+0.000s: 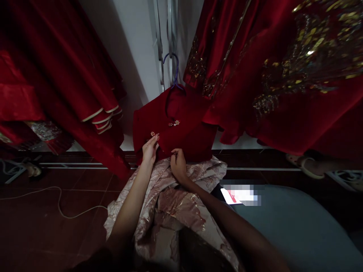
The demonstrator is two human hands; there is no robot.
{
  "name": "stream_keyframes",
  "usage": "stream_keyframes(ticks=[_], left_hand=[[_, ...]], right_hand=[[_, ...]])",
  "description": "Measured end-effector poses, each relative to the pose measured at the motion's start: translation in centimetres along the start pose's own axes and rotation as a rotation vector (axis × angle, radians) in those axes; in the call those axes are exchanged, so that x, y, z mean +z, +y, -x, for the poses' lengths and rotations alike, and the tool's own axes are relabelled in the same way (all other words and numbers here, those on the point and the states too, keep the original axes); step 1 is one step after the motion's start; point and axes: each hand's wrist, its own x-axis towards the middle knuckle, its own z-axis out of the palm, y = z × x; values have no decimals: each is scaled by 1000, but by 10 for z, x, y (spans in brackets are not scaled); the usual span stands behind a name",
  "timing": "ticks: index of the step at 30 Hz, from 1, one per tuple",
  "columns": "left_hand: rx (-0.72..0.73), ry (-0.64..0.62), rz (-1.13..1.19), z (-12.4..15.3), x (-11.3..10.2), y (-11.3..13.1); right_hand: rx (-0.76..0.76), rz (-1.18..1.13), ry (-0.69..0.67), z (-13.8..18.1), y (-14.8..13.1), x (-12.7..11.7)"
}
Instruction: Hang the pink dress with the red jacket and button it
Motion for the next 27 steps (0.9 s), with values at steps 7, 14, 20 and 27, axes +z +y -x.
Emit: stream_keyframes(ticks=[7,14,20,27], left_hand=[[-70,69,34,-2,1,1],[-80,10,-55,4,1,3],[139,-204,-435,9,10,19],[953,-361,-1226,-7,47,64]], right_hand=[[-11,1,-4,-1,1,0],[-14,-14,-10,-1,2,1],[-6,-32,4,0,2,1],[10,-49,6,2,1,0]])
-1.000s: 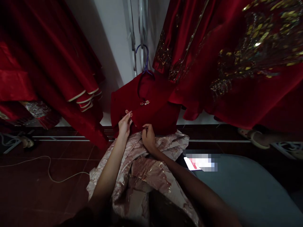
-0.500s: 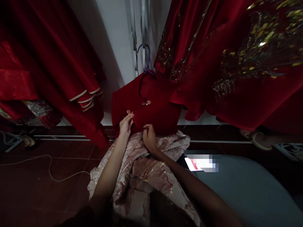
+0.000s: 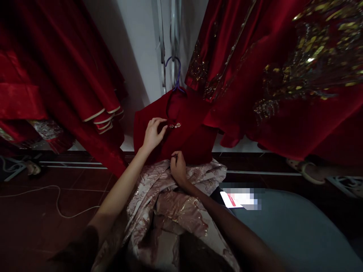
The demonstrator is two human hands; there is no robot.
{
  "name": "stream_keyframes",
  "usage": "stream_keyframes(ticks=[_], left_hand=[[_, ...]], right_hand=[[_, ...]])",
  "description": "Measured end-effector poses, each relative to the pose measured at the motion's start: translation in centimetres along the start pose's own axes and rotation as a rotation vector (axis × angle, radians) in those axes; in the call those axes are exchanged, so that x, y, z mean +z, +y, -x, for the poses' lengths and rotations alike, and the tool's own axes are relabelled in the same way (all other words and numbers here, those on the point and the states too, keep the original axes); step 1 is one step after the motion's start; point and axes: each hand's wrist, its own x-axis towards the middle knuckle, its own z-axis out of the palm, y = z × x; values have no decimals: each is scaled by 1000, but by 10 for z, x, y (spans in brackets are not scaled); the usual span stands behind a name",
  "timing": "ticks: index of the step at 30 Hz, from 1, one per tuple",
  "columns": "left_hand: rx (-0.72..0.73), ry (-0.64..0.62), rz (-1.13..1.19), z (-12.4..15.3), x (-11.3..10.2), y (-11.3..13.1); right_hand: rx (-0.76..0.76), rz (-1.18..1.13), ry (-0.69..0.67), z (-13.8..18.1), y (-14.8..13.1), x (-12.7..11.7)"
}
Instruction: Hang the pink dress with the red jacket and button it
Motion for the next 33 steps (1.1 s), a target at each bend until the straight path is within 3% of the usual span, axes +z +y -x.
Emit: stream_keyframes(ticks=[4,10,15,21,29,33], left_hand=[[217,-169,-372,-5,9,7],[320,-251,-566,-2,21,10],[345,-277,-596,-19,15,16],[459,-331,-622,-25,27,29],[526,-303,-561,-39,22,22],[459,-267,-578,-41,25,27]], right_hand=[[4,6,-5,0,-2,-1],[-6,8,-2,0,-1,0],[-6,-4,-11,0,1,-1],[-3,1,-11,0,1,0],[6,9,-16,0,2,0],[14,2,-28,0,3,0]])
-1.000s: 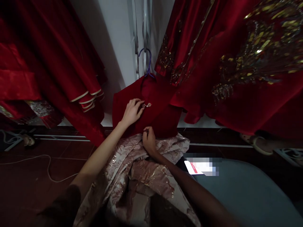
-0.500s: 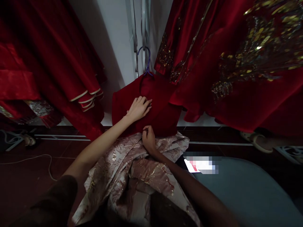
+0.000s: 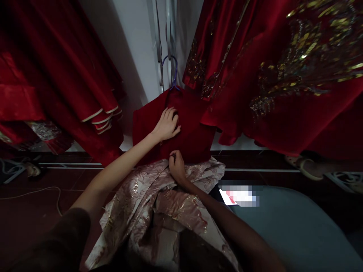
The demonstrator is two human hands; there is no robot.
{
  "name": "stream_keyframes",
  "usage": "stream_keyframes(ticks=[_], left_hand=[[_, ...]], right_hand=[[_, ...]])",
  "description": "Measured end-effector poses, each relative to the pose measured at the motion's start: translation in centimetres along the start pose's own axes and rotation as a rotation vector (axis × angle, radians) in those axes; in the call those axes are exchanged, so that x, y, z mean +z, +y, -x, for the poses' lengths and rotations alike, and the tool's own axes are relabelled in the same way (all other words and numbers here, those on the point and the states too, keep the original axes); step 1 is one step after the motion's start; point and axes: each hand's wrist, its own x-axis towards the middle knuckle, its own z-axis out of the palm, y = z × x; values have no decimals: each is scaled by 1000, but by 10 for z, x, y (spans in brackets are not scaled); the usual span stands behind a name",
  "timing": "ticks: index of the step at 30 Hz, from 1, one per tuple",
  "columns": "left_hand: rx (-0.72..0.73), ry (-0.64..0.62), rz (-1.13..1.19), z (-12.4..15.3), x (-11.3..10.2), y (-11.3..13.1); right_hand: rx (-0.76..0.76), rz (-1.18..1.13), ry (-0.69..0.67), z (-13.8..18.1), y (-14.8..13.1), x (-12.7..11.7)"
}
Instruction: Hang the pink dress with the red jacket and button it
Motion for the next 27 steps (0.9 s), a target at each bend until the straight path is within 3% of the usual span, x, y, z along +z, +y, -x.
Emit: stream_keyframes(ticks=[7,15,27], left_hand=[[-88,-46,-55,4,-9,1],[122,-72,-74,6,-6,-5],[157,-38,1,11,-6,-20]], right_hand=[[-7,1,-2,0,1,0],[-8,1,-1,0,1,0],[-7,-3,-6,-1,1,-1]])
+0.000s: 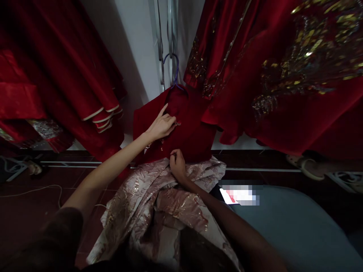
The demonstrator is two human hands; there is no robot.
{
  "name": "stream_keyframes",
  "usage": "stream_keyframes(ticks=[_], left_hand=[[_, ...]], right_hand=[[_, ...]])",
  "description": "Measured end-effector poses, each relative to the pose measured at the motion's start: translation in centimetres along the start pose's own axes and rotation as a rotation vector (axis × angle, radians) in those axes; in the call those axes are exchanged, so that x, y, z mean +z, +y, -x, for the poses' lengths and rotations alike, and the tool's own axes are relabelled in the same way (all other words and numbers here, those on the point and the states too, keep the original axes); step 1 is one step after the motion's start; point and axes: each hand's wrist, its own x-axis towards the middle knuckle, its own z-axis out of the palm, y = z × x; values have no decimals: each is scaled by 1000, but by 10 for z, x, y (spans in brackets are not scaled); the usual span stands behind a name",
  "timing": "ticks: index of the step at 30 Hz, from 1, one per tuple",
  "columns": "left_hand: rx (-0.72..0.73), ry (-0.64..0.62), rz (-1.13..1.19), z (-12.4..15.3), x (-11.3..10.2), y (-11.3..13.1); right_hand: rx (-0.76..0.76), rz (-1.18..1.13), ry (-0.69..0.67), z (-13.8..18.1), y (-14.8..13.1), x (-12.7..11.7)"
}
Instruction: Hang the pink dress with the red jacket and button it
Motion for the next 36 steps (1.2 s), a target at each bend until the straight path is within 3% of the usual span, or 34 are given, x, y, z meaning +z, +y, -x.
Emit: stream_keyframes(ticks=[5,9,13,16,17,19,22,25,30,33,36], left_hand=[[-22,21,68,4,5,-1],[-22,17,25,6,3,-2],[-109,39,61,12,-6,-5],[-351,141,70,16,-10,-4],[-443,177,63,17,-10,-3],[-600,229,43,16,-10,-1],[-771,294,24,16,-9,-3],[-890,357,55,23,-6,-16],[-988,332,235,46,0,-52],[-1021,202,300,58,-1,-69],[-1082,145,295,61,-5,-82]], right_hand=[[-24,21,11,3,-3,1],[-70,75,135,-8,-22,-5],[-184,-55,257,-57,-63,-18],[-275,-244,115,-107,-91,-14],[-243,-254,74,-121,-97,-9],[-42,-196,85,-141,-101,3],[176,-23,239,-152,-92,7],[101,155,376,-154,-75,-16],[-73,447,421,-163,-57,-81],[-105,574,386,-175,-56,-106],[-96,719,257,-189,-56,-120]])
